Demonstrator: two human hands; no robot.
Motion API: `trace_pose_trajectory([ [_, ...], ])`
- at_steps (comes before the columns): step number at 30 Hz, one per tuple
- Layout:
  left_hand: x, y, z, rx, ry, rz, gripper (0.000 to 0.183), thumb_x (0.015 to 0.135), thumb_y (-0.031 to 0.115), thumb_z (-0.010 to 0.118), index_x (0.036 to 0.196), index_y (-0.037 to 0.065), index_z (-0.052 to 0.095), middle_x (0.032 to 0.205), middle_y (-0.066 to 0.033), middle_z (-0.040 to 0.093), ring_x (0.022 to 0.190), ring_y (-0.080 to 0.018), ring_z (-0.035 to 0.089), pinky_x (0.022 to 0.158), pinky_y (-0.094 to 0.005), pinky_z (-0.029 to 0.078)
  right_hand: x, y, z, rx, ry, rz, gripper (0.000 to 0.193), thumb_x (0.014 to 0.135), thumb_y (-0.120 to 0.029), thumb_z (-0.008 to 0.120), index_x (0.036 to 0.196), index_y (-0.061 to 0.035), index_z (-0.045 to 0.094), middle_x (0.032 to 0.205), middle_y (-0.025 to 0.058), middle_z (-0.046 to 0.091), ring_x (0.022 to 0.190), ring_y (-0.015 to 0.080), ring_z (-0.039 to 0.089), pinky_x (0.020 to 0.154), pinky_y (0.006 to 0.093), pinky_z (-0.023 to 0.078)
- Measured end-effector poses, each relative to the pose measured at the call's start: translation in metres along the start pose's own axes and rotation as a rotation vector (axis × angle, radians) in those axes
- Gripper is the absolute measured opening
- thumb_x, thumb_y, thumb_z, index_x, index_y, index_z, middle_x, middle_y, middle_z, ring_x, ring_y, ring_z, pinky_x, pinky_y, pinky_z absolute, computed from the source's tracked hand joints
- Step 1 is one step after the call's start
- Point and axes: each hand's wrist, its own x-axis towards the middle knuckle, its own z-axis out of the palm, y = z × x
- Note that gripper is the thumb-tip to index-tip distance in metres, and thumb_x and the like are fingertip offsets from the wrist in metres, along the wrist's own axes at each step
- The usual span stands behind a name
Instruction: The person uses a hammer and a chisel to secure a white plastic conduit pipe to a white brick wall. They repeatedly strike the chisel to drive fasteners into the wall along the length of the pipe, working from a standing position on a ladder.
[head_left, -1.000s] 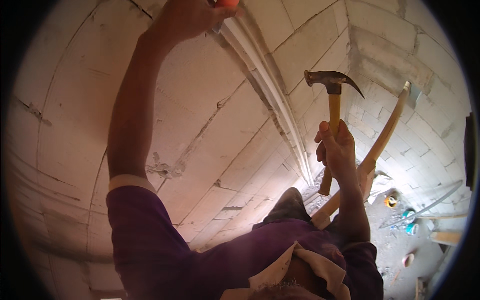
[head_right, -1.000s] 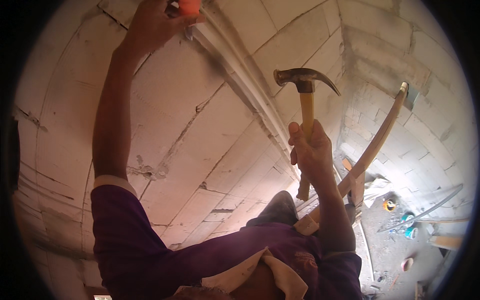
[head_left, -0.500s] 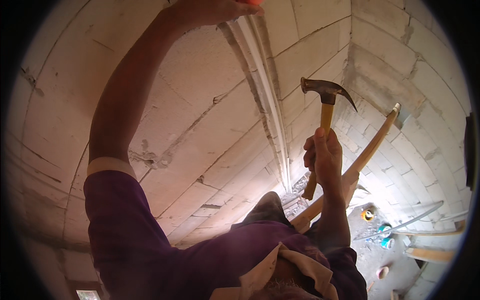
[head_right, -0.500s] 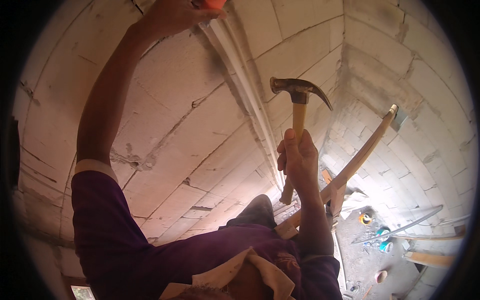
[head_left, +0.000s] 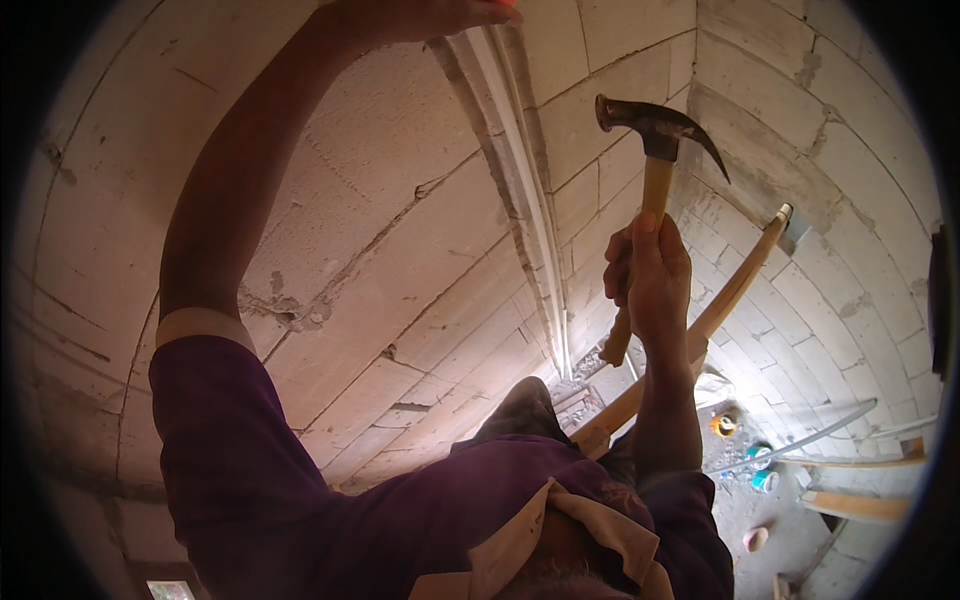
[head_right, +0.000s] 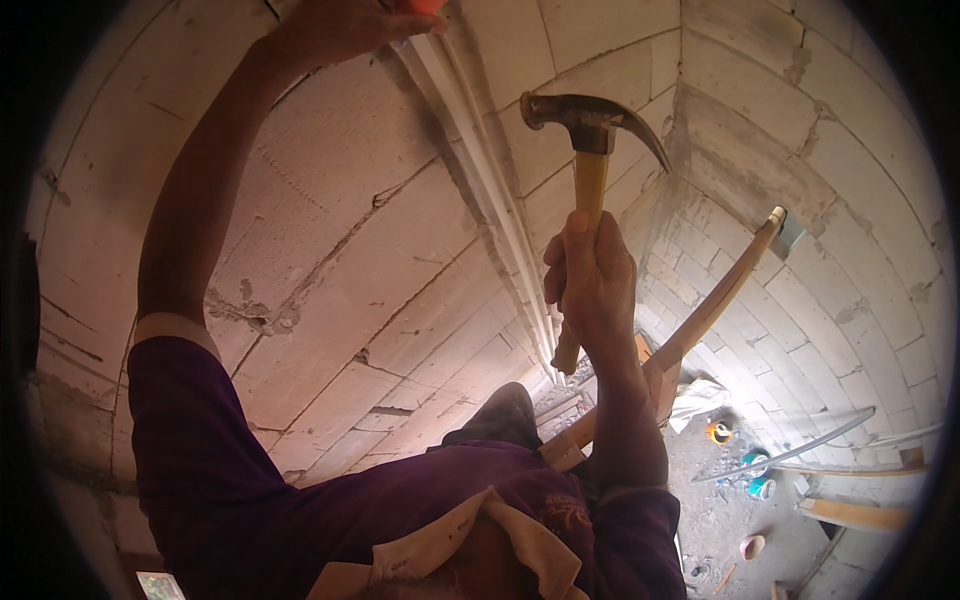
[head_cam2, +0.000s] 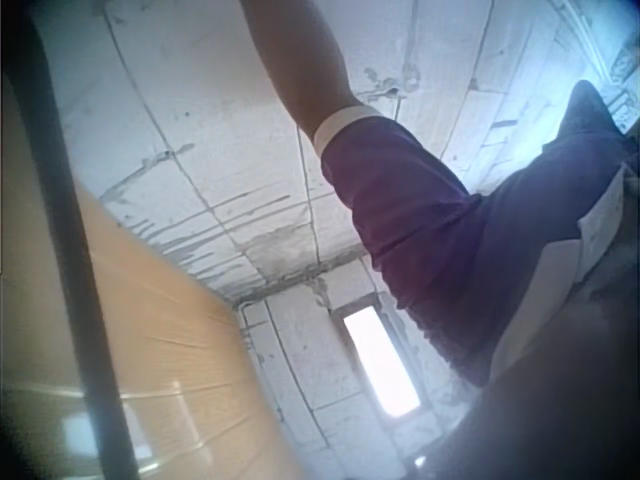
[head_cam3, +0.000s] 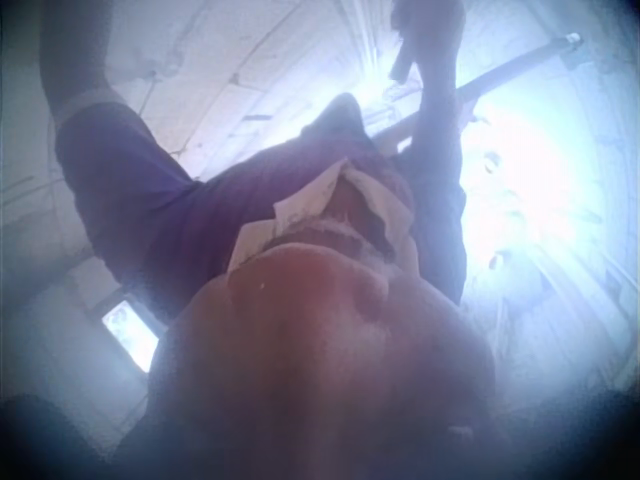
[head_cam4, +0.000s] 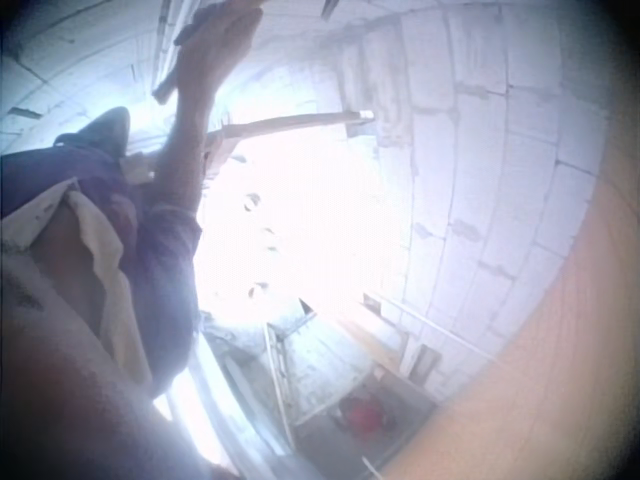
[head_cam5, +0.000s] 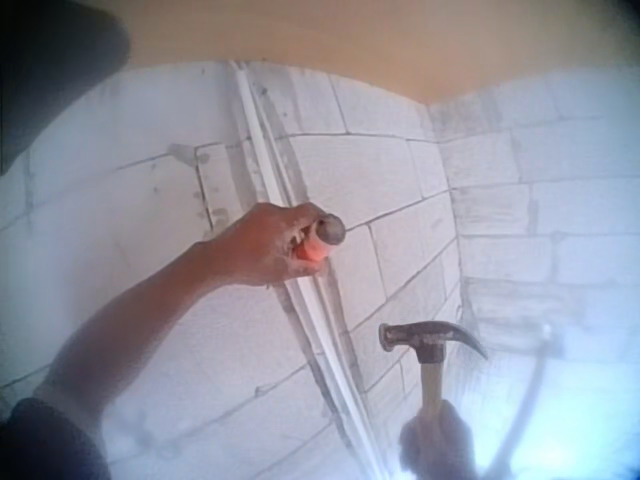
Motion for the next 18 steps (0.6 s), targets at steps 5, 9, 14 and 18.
trace_pose_trajectory([
  [5,0.002,-0.015,0.007,0.005,0.039,0.018,0.050,0.083,0.022,0.081,0.124,0.005,0.057,0.108,-0.0134,0.070,0.095,-0.0236,0.071,0.086,-0.0326,0.056,0.008,-0.021,0.009,0.000,0.013,-0.100,0.044,0.106,-0.044,0.044,0.088,-0.0038,0.051,0.066,0.0036,0.056,0.046,0.0100,0.053,0.042,0.0267,0.041],
  [9,0.003,-0.023,0.012,-0.030,0.060,0.056,0.050,0.084,0.022,0.081,0.125,0.007,0.057,0.108,-0.0126,0.070,0.095,-0.0236,0.071,0.087,-0.0325,0.057,0.012,-0.034,0.013,-0.006,0.014,-0.164,0.044,0.106,-0.043,0.045,0.089,-0.0036,0.051,0.064,0.0030,0.054,0.048,0.0090,0.052,0.043,0.0263,0.041],
  [14,-0.003,-0.015,0.013,-0.011,0.096,0.109,0.044,0.083,0.021,0.081,0.120,0.008,0.061,0.104,-0.0116,0.071,0.092,-0.0235,0.070,0.085,-0.0324,0.056,0.024,-0.044,0.019,-0.092,0.078,-0.370,0.038,0.106,-0.038,0.046,0.090,-0.0040,0.050,0.060,-0.0001,0.051,0.048,0.0079,0.050,0.044,0.0270,0.040],
  [18,0.000,-0.019,0.017,0.065,0.031,0.079,0.037,0.081,0.022,0.081,0.111,0.007,0.066,0.098,-0.0121,0.072,0.090,-0.0243,0.071,0.082,-0.0331,0.057,0.042,-0.057,0.022,-0.094,0.131,-0.641,0.033,0.105,-0.033,0.051,0.089,-0.0034,0.047,0.057,0.0049,0.051,0.051,0.0125,0.056,0.044,0.0350,0.042],
])
